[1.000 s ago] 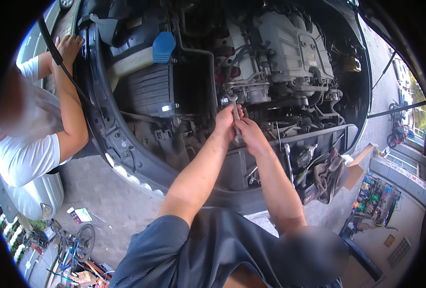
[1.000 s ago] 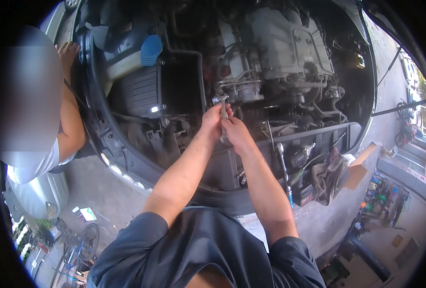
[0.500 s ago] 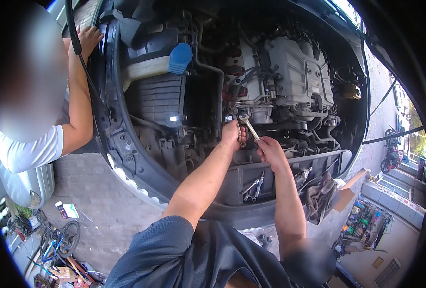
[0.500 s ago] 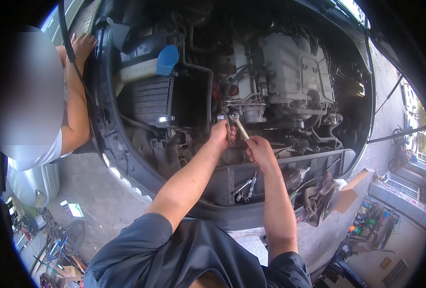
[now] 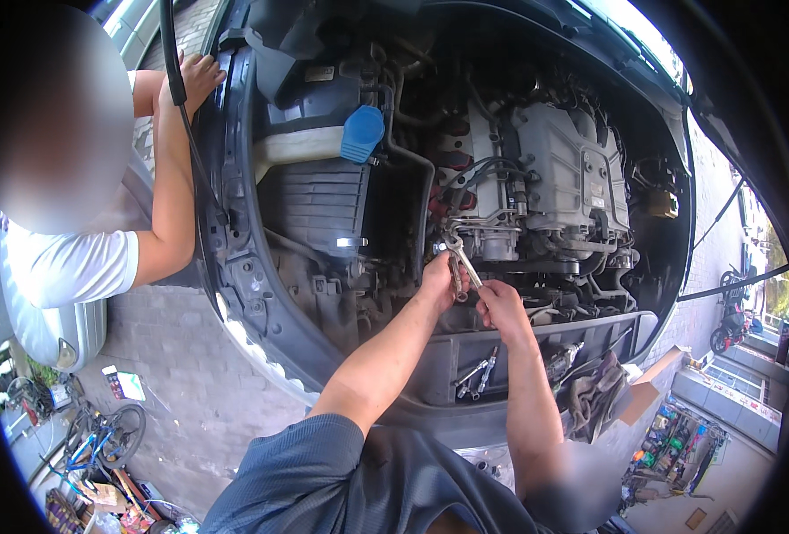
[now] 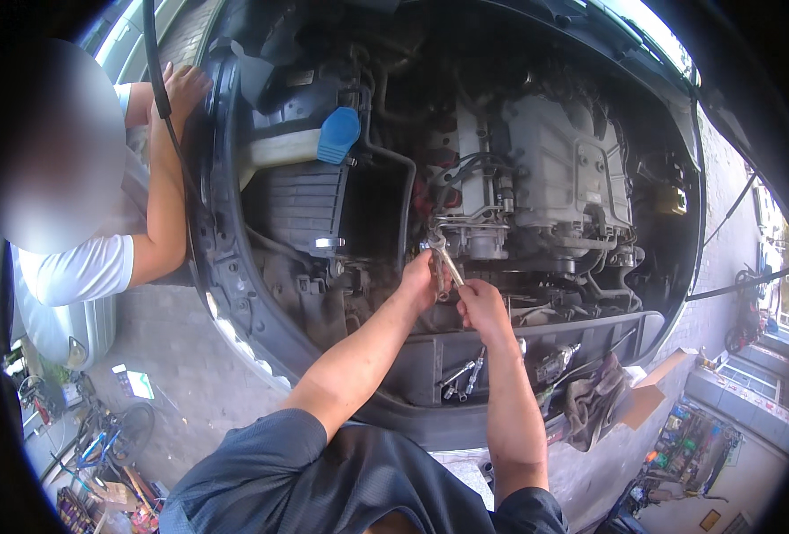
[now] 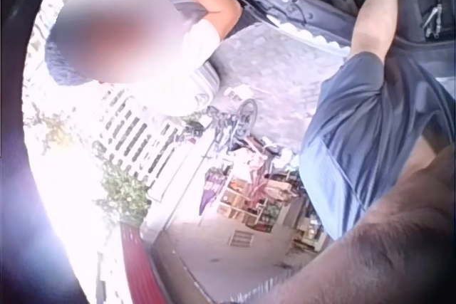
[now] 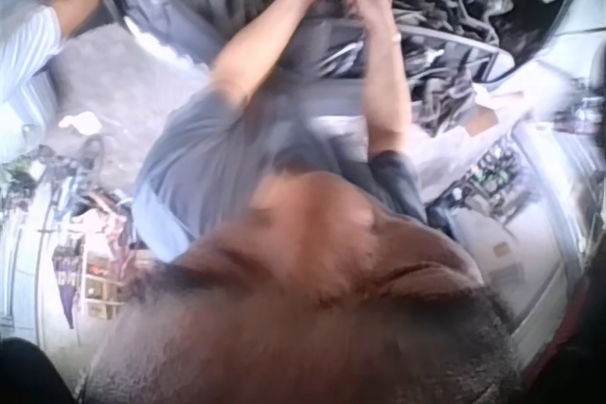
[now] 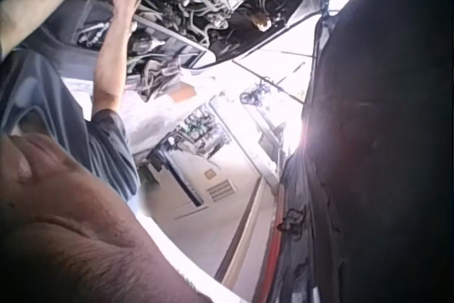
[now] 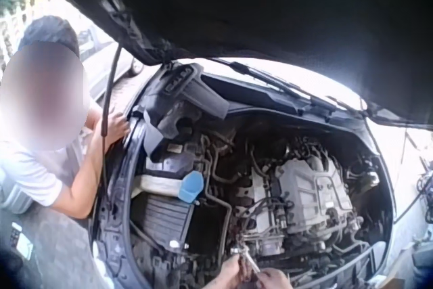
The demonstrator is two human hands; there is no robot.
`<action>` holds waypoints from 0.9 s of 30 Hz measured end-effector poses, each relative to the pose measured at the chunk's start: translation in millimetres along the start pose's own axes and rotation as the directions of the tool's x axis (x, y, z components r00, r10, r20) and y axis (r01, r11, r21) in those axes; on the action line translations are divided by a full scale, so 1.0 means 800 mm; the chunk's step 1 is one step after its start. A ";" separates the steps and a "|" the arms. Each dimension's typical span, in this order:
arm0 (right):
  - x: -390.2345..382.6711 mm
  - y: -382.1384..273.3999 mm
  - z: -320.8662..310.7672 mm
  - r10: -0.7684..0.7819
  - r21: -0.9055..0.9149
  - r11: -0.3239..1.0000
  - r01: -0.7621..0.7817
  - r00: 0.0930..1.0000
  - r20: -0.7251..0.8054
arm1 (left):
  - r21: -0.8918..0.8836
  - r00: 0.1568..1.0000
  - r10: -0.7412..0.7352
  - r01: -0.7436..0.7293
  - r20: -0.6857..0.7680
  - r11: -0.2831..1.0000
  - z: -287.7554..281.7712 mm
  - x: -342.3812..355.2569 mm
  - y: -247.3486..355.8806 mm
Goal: The person works on a car engine with the hood open, using wrenches and sockets to tighten bolts and adjust components. Another person assists by holding the hood and observing the work.
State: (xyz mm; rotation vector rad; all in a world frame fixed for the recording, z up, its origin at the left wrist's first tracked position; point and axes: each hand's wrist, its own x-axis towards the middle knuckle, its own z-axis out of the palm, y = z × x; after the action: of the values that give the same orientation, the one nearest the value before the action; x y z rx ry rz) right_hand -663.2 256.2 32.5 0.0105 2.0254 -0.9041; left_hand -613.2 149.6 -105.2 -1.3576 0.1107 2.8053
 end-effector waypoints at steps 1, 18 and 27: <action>0.001 -0.003 0.002 -0.017 -0.012 1.000 0.017 1.000 -0.004 | -0.003 1.000 -0.002 0.002 -0.013 1.000 0.000 0.000 -0.001; 0.060 0.029 0.009 -0.181 -0.240 0.963 0.121 0.951 -0.251 | 0.026 0.995 0.014 -0.012 -0.095 1.000 0.002 0.053 0.014; 0.134 -0.022 0.043 -0.027 0.389 0.920 0.056 0.996 -0.079 | 0.072 0.999 0.012 -0.009 -0.034 0.997 0.002 0.049 0.014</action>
State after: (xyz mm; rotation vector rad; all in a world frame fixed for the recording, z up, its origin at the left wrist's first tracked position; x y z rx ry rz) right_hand -708.5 188.6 -46.9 0.2248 1.8832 -1.3412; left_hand -639.4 138.6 -134.1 -1.3932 0.2179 2.7582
